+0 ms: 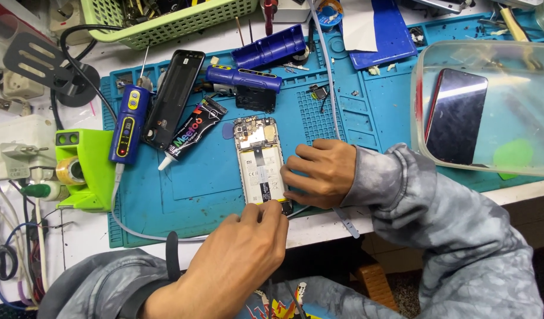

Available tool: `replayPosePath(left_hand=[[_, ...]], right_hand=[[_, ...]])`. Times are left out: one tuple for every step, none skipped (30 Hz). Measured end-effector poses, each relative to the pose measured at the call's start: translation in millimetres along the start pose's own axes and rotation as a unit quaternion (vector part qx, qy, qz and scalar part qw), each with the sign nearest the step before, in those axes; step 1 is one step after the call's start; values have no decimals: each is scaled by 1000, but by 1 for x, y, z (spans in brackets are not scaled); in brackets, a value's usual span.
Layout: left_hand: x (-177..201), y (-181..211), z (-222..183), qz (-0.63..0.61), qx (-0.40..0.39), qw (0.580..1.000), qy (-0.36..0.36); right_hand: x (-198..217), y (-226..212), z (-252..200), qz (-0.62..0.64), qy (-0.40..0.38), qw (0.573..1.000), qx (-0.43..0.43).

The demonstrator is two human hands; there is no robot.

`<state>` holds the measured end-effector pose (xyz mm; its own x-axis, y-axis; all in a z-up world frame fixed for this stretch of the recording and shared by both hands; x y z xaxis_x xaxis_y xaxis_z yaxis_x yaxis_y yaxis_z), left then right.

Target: The person works on a disassembled smartphone placed on a blue mat, using a small metal tool to manipulate the battery and internal components. They then pick up the phone's screen assembly, align it with the main body, and press the edges to secure it.

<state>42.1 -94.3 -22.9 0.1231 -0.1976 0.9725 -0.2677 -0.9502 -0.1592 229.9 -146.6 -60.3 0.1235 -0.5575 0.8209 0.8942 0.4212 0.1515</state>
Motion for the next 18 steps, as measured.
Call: replayPosePath(left_hand=[[-2,2,0,0,-1,1000,-1],[-3,3,0,11,8,1000,14],[-4,3,0,21,17,999,29],[-3,4,0,20,16,999,28],[-1,5,0,37,18,999,34],[0,5,0,55,22,997,40],[0,5,0,57,24,997,40],[-1,5,-1,44,23,998,37],[-2,5,-1,31,22,999,35],[-3,4,-1,32,21,999,35],[-4,4,0,29,15,999,26],[-5,4,0,24,12,999,16],[-7,4,-1,24,12,999,17],[-8,5,0,29,21,999,16],[-9,5,1,33,29,999,14],[-9,3,1,38,26,999,16],[-10,2,2,28,20,999,5],[-11,4,1,11,16,1000,-10]], right_hand=[[0,1,1,0,1,1000,-2],[0,1,0,-1,-6,1000,-3],[0,1,0,-1,-14,1000,-5],[1,1,-1,-1,-13,1000,-5],[1,0,-1,1,-13,1000,-5],[1,1,0,1,-12,1000,-2],[1,1,0,0,-10,1000,0],[1,1,0,2,-6,1000,-2],[1,1,0,4,-2,1000,-4],[1,1,-1,3,-2,1000,-5],[0,1,-2,3,-12,1000,-6],[-1,0,-3,3,-23,1000,-5],[-1,1,-1,3,-24,1000,-4],[0,1,0,0,-15,1000,-1],[2,1,1,-4,-6,1000,2],[3,4,1,-9,-4,1000,0],[4,7,2,-12,0,1000,-4],[4,6,1,-6,0,1000,-9]])
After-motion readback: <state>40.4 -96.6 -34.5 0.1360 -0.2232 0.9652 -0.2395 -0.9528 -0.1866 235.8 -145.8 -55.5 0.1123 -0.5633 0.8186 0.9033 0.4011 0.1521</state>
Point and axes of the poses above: each hand's wrist, its own z-axis towards the middle knuckle, its own x-axis out of the back of the hand, y = z × x, the point moved 3 cm from there along z, towards the middle knuckle, and after that the axes turned 6 degrees about -x, right-handed, at the moved point
